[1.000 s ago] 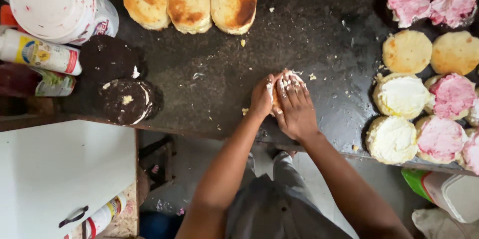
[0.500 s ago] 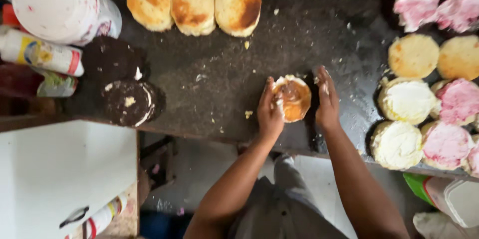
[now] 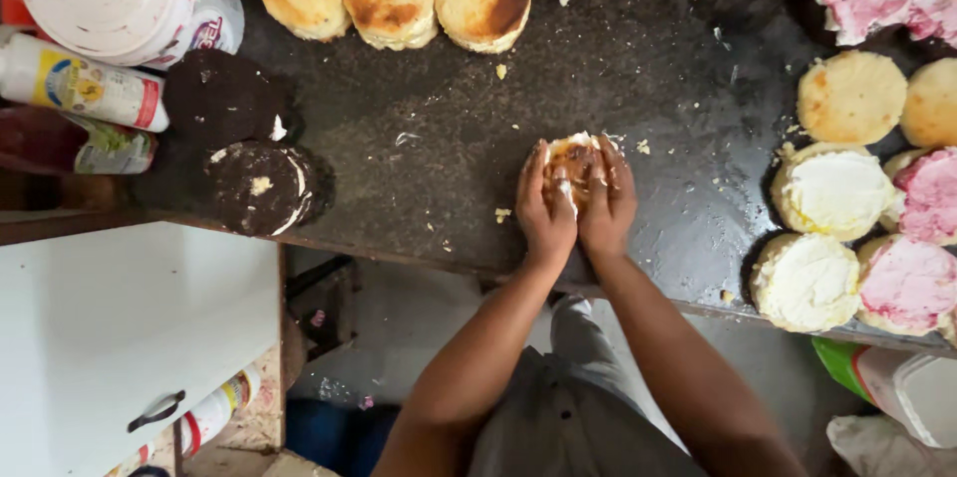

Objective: The person prepares small cakes by cutting sponge bases, applying cream to the layers by hand and with a spatula, and stacking the pieces together on a work surface.

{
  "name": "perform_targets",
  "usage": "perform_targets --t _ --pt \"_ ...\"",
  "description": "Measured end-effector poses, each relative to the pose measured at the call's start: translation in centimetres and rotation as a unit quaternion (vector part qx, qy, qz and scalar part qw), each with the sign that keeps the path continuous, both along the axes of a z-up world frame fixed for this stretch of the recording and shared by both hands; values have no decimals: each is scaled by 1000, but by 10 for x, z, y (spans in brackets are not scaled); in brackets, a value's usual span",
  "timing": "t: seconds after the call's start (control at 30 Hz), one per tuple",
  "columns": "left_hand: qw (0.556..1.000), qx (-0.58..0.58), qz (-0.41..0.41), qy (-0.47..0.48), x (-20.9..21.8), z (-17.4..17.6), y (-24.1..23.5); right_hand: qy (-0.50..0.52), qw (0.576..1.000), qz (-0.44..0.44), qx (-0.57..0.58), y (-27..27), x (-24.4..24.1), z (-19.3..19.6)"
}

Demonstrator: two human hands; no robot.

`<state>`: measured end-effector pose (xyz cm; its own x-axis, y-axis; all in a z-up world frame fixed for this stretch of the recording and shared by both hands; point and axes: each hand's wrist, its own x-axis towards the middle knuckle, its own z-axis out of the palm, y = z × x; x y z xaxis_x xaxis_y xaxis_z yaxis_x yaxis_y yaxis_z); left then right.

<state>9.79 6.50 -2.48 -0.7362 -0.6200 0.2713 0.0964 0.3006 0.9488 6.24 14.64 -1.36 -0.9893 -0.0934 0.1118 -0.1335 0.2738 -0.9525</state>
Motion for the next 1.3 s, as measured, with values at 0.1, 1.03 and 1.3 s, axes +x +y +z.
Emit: perform_targets --t 0.1,1.03,1.3 --pt "999 0 24 -30 -8 0 -1 24 996 -60 62 -8 0 1" --pt "980 187 -40 52 19 -5 -75 -44 990 66 -114 -3 -1 -5" --pt "946 306 -15 102 107 -17 -117 -337 913 -50 -226 -11 25 13"
